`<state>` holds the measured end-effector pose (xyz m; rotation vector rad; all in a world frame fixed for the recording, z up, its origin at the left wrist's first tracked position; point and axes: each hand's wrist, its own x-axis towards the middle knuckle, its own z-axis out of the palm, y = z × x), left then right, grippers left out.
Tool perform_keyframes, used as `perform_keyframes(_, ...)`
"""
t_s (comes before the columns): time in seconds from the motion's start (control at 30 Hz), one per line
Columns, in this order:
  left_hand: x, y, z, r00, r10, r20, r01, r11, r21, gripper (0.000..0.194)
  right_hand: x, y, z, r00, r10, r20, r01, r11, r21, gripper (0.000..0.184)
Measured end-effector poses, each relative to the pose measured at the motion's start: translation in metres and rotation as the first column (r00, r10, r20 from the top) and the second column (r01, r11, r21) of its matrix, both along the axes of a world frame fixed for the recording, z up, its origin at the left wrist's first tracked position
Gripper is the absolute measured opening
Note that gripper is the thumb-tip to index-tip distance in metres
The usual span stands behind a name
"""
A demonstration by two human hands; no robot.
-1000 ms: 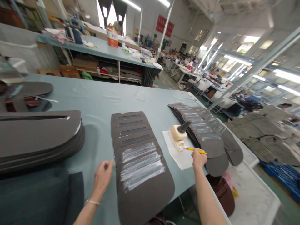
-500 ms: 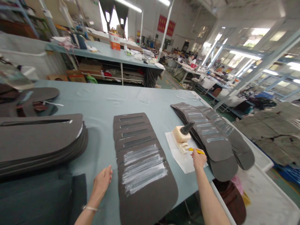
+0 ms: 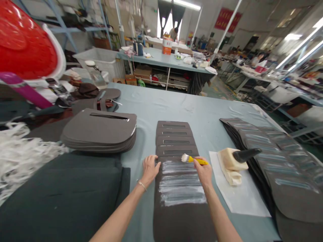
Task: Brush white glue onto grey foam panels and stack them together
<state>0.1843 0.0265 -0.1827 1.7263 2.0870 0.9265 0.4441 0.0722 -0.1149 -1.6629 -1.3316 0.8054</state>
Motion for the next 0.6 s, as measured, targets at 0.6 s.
perform_keyframes(0.6,0.002,0.016,0.010,0.989,-0.062,-0.134,0.049,0.994,-0.099,0.022,-0.014,0.063,-0.012,0.877,-0.125,0.465,0.087,0.991,0.103,0.036)
